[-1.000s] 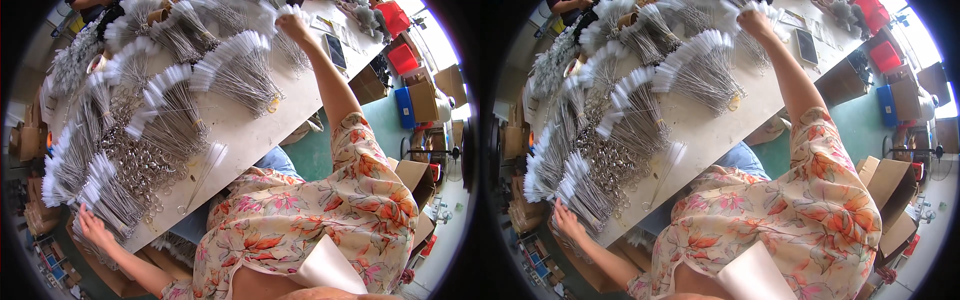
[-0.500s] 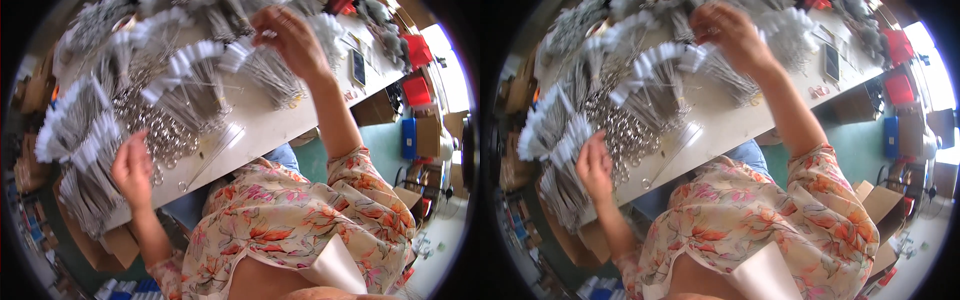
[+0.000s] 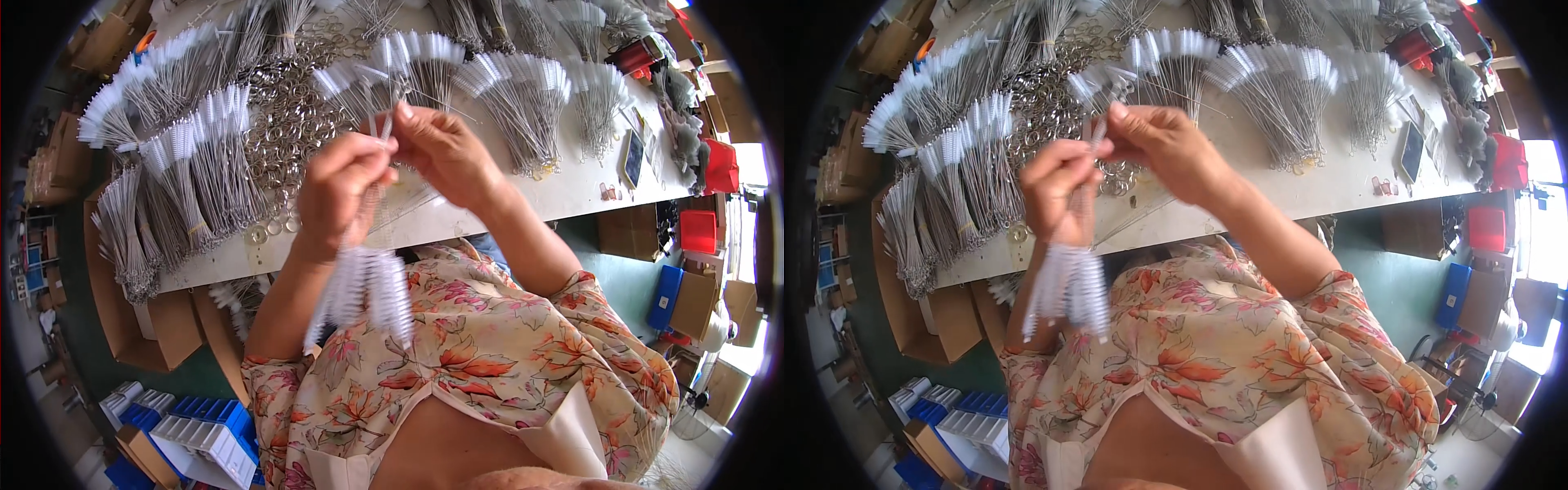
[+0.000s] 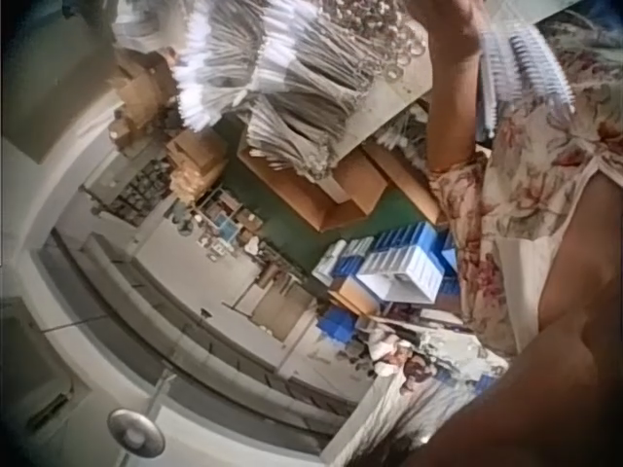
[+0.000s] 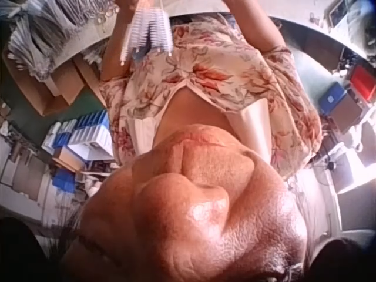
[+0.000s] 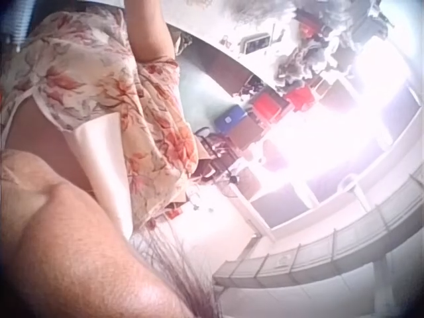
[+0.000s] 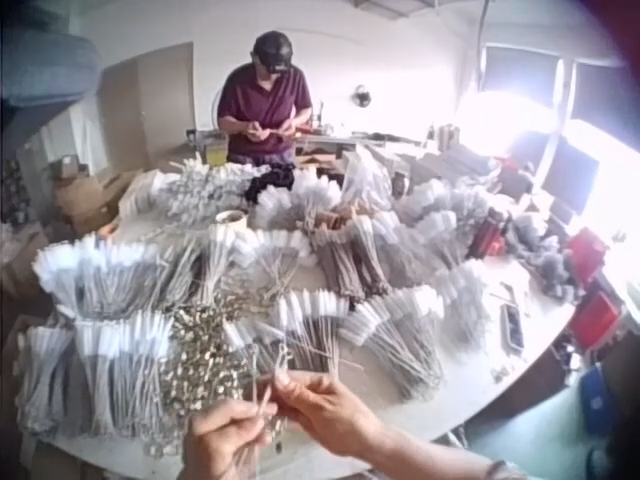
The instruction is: Assembling bottle brushes by attaching wire stems and metal rings to the brush heads.
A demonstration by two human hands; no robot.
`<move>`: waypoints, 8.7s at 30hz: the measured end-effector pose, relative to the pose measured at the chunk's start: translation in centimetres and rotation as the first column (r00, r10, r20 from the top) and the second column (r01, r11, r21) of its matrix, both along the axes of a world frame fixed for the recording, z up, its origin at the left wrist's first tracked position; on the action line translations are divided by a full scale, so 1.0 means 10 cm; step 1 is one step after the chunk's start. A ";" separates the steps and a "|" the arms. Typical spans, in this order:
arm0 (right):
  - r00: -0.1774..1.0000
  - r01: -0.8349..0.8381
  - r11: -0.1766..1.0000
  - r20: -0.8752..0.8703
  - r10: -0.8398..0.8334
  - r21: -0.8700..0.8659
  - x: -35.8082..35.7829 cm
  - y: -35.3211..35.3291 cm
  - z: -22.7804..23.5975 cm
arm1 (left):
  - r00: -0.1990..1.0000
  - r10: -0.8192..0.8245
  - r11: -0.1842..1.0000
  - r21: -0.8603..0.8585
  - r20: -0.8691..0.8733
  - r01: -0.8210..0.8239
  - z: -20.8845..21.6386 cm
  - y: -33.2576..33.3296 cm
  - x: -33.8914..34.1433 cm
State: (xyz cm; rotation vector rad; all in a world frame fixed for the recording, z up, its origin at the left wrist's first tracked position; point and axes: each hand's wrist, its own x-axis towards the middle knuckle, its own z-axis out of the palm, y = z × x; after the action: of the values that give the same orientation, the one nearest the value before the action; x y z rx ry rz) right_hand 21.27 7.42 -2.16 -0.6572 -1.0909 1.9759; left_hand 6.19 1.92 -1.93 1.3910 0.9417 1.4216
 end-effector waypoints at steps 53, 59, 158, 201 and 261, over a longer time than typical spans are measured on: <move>0.826 -0.470 0.812 0.498 0.266 0.347 -0.16 -0.31 0.07 | 0.986 -0.047 0.999 -0.032 -0.161 0.043 0.07 -0.42 -0.70; 0.836 -0.424 0.901 0.426 0.347 0.097 -0.11 -0.28 0.20 | 0.989 -0.050 0.998 0.024 -0.143 0.054 0.09 -0.32 -0.57; 0.778 -0.400 0.878 0.603 0.175 0.262 -0.78 -0.62 -0.32 | 0.228 -0.312 0.784 -0.386 -0.922 -0.486 -2.23 -1.58 -2.44; 0.513 -0.335 0.732 0.767 -0.385 0.593 0.05 2.43 -0.11 | -0.082 0.087 0.835 0.117 -0.993 -0.537 -0.80 2.98 -3.25; 0.071 0.113 0.470 0.465 -0.882 0.875 1.40 3.15 0.41 | 0.885 0.454 0.833 -0.302 -0.104 -0.463 0.09 0.03 -1.03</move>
State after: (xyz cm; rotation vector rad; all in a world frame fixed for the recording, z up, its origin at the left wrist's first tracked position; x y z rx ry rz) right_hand 35.25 38.93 1.91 -1.6138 -1.6727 0.1581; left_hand -4.13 2.25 -1.05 0.9770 1.5286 1.5064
